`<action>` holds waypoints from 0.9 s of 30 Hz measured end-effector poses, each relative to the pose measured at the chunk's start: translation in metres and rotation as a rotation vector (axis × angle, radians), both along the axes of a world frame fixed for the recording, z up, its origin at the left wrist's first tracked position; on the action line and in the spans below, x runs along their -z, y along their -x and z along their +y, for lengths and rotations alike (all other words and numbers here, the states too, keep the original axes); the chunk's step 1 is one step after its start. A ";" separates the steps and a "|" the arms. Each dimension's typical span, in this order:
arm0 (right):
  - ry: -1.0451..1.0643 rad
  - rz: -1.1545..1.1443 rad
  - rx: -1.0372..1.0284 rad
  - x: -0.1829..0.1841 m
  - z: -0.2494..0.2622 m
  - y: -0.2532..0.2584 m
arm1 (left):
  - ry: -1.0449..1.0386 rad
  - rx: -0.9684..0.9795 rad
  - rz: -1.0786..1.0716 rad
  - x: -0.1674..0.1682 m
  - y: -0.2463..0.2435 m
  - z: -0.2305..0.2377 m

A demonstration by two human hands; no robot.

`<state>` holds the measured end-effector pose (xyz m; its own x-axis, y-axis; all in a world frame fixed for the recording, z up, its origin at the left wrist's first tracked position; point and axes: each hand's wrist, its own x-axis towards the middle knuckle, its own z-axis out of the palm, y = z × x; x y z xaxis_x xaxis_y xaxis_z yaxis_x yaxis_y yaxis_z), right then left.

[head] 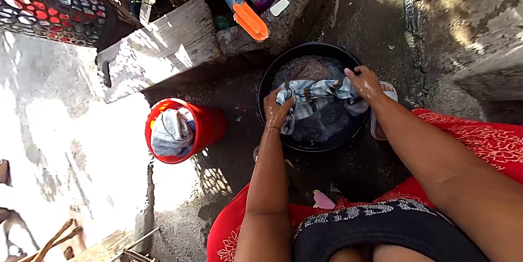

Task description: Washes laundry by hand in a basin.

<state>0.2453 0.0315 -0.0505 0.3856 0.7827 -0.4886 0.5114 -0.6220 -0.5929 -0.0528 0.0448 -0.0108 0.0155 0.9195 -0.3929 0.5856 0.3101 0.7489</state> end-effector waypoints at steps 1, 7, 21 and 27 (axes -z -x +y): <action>-0.057 -0.090 -0.035 -0.006 0.001 0.000 | -0.011 0.044 0.187 0.010 0.006 0.003; 0.030 -0.147 -0.620 0.047 -0.018 0.035 | 0.036 0.604 0.363 0.072 -0.032 -0.017; 0.246 -0.106 -0.838 0.048 -0.032 0.042 | 0.481 0.902 0.240 0.040 -0.084 -0.046; -0.076 0.107 -0.613 0.070 -0.041 0.022 | -0.344 0.559 -0.224 -0.106 -0.054 -0.023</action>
<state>0.2235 -0.0092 -0.1207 -0.1930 0.8802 -0.4336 0.6973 -0.1879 -0.6918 0.0008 0.0222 0.0950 0.5696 0.8218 -0.0123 0.4083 -0.2700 0.8720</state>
